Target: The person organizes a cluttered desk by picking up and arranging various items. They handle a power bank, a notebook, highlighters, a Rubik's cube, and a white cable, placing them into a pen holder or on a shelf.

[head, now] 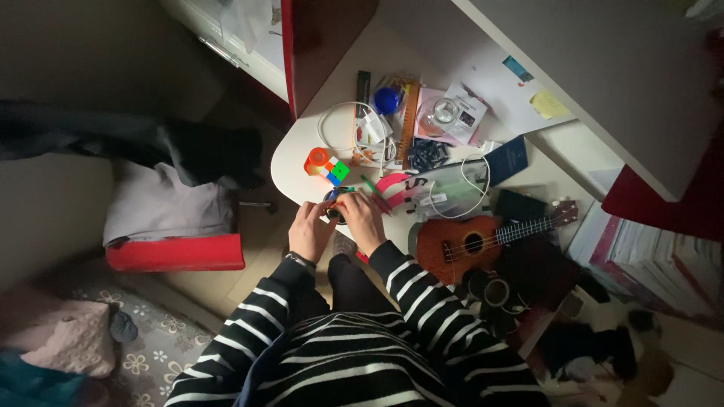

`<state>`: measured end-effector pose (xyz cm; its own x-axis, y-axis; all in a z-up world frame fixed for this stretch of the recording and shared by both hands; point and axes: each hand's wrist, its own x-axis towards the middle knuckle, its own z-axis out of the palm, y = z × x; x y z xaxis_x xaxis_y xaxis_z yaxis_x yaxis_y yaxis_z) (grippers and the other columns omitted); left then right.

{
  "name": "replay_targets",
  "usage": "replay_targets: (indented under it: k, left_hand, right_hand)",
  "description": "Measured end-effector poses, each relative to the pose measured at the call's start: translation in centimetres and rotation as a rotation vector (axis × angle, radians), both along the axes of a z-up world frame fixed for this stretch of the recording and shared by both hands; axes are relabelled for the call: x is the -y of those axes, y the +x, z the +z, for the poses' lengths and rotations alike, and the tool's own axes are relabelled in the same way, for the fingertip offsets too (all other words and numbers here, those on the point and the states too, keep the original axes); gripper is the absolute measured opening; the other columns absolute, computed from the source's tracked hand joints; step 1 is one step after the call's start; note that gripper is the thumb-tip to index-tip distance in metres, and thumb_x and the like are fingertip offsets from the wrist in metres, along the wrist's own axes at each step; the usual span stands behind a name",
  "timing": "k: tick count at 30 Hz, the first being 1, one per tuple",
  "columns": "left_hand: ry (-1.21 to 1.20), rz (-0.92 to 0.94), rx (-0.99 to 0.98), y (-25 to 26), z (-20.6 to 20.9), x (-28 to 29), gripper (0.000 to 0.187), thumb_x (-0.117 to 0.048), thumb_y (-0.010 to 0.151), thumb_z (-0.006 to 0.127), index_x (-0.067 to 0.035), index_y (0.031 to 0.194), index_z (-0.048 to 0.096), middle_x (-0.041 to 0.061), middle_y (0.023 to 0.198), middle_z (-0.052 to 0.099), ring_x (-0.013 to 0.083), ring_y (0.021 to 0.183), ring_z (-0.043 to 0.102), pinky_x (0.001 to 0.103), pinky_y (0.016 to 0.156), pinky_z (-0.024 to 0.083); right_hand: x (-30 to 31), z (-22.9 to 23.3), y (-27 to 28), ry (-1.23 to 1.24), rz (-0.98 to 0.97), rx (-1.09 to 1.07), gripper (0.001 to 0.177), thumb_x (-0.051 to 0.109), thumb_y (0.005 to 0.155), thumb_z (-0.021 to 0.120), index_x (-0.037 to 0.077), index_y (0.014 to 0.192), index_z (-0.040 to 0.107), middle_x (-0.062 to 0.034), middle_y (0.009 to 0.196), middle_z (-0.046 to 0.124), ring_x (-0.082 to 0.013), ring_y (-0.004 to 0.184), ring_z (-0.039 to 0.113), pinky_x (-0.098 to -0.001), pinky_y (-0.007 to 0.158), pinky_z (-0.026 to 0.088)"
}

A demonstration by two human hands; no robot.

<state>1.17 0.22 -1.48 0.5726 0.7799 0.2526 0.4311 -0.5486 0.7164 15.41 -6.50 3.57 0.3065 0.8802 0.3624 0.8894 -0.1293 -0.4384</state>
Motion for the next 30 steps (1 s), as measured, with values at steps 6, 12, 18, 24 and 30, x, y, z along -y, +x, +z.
replay_targets:
  k: [6, 12, 18, 24, 30]
  left_hand:
    - [-0.026, -0.049, 0.003, 0.2, 0.7, -0.1, 0.039, -0.022, 0.079, 0.082, -0.02, 0.115, 0.069, -0.001, 0.092, 0.057, 0.022, 0.087, 0.066, 0.033, 0.074, 0.055]
    - [-0.131, -0.034, 0.029, -0.6, 2.2, -0.2, 0.041, -0.017, 0.079, 0.081, -0.021, 0.119, 0.069, 0.001, 0.094, 0.059, 0.0252, 0.088, 0.067, 0.036, 0.075, 0.056]
    - [-0.096, 0.009, -0.016, -0.7, 1.6, 0.1, 0.04, -0.013, 0.08, 0.078, -0.022, 0.118, 0.071, 0.0, 0.095, 0.061, 0.0231, 0.088, 0.068, 0.034, 0.075, 0.058]
    - [-0.067, 0.007, -0.066, -1.2, 0.8, 0.5, 0.036, -0.016, 0.081, 0.073, -0.026, 0.115, 0.069, -0.003, 0.097, 0.059, 0.0211, 0.09, 0.068, 0.033, 0.076, 0.058]
    - [-0.05, -0.016, -0.072, -2.3, 3.1, 0.4, 0.034, -0.012, 0.08, 0.07, -0.025, 0.112, 0.069, -0.001, 0.095, 0.058, 0.0232, 0.088, 0.068, 0.035, 0.074, 0.058]
  right_hand:
    - [-0.2, 2.0, -0.2, 0.03, 0.014, -0.023, 0.013, 0.018, 0.093, 0.074, 0.015, 0.1, 0.064, -0.0028, 0.085, 0.064, -0.0243, 0.084, 0.067, -0.0351, 0.075, 0.054]
    - [3.1, 0.9, 3.3, 0.03, -0.254, -0.229, 0.013, 0.014, 0.098, 0.071, 0.011, 0.109, 0.066, -0.0114, 0.092, 0.069, -0.0345, 0.088, 0.068, -0.0436, 0.079, 0.055]
    - [7.6, -7.7, 8.2, -0.206, -0.443, -0.164, 0.026, 0.014, 0.087, 0.078, 0.009, 0.107, 0.062, -0.0149, 0.096, 0.067, -0.0408, 0.095, 0.068, -0.0503, 0.087, 0.056]
    - [6.9, -15.4, 9.8, -0.277, -0.356, -0.258, 0.018, 0.013, 0.094, 0.067, 0.008, 0.102, 0.051, -0.0189, 0.099, 0.058, -0.0458, 0.097, 0.064, -0.0463, 0.077, 0.056]
    - [2.7, -8.2, 8.9, -0.611, -0.624, -0.825, 0.072, 0.062, 0.107, 0.028, 0.009, 0.153, 0.043, -0.0113, 0.163, 0.039, -0.0278, 0.151, 0.034, -0.043, 0.125, 0.025]
